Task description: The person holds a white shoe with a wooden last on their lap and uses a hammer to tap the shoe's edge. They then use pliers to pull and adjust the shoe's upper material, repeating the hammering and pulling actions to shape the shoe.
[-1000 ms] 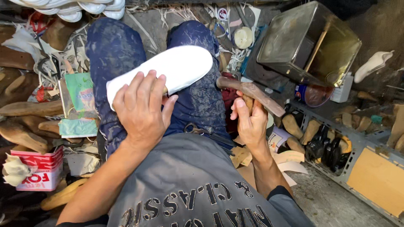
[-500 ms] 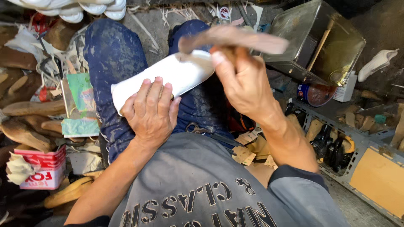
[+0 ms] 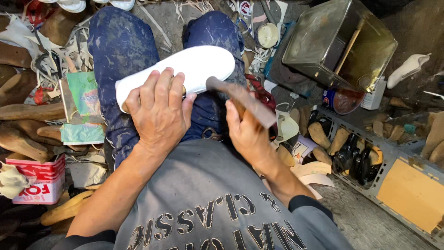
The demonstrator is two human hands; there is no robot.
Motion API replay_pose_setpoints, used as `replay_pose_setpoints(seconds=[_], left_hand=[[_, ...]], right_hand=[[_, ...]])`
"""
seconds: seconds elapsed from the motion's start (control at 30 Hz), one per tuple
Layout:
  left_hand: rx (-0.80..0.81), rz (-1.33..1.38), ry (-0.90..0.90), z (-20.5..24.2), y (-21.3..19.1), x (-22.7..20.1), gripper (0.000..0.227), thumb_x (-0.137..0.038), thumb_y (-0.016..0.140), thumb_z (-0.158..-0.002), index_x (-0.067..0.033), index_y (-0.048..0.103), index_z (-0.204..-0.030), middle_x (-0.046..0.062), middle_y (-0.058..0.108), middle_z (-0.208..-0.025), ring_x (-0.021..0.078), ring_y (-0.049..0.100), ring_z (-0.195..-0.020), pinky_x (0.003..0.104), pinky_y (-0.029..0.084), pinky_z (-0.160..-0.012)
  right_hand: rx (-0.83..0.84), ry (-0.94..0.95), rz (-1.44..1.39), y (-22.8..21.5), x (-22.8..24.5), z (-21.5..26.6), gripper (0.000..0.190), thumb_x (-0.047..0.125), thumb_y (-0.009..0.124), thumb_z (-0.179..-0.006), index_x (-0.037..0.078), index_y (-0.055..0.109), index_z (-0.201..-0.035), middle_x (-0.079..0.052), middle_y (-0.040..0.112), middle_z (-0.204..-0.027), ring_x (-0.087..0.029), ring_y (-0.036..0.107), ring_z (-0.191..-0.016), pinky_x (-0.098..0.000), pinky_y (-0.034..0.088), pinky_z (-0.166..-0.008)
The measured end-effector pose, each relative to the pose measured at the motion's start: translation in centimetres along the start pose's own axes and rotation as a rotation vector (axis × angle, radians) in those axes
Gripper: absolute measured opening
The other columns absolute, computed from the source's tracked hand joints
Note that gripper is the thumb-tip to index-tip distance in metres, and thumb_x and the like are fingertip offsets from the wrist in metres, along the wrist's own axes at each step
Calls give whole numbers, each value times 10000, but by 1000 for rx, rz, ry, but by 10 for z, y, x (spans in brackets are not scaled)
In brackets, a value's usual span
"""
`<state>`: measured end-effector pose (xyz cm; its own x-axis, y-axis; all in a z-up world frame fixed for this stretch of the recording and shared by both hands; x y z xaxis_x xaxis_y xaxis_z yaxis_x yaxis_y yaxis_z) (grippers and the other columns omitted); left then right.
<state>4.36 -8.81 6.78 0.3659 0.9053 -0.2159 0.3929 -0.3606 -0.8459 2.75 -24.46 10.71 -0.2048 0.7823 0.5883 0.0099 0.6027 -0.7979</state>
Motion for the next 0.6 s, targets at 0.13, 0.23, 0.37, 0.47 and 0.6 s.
replay_pose_setpoints(seconds=[0.13, 0.23, 0.37, 0.47, 0.6], left_hand=[[0, -24, 14, -7, -5, -2, 465, -439, 443, -1119, -100, 668, -1345, 107, 669, -1267, 296, 636, -1143, 434, 371, -926], [16, -19, 15, -7, -3, -8, 453, -419, 454, -1126, -84, 679, -1332, 121, 660, -1262, 297, 626, -1139, 428, 376, -917], [16, 3, 14, 9, -4, -14, 427, -387, 460, -1119, -90, 691, -1323, 136, 657, -1286, 318, 621, -1171, 448, 377, -926], [-44, -17, 12, 0, -1, -15, 413, -376, 473, -1113, -92, 697, -1312, 142, 664, -1283, 322, 625, -1170, 446, 384, -925], [-26, -33, 3, 5, -2, -16, 396, -367, 498, -1103, -92, 702, -1302, 143, 668, -1282, 324, 622, -1172, 441, 396, -918]], right_hand=[[-64, 61, -46, 10, -20, 29, 192, 123, 611, -1022, -36, 653, -1121, -222, 711, -951, -430, 719, -873, -421, 598, -656], [41, 37, -12, 5, -32, 26, 255, 207, 713, -977, 26, 702, -1157, -171, 752, -965, -371, 740, -882, -422, 616, -684], [52, 76, 45, -32, -35, 11, 238, 227, 646, -1009, 36, 668, -1150, -142, 725, -997, -362, 736, -895, -407, 596, -729], [-36, 5, 212, -41, -39, -17, 283, 327, 647, -1032, 100, 681, -1198, -60, 739, -1005, -291, 758, -868, -366, 598, -691], [15, -116, 162, -11, -31, -32, 262, 216, 639, -1040, 172, 680, -1295, -77, 741, -985, -323, 743, -815, -450, 553, -575]])
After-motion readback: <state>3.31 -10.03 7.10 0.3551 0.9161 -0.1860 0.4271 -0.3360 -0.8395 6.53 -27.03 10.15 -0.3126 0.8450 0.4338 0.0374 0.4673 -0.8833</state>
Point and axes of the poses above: each hand's wrist, its own z-axis away from the middle knuckle, its own y-axis out of the palm, x = y × z, the point moved 8 cm from there along -z, towards the middle knuckle
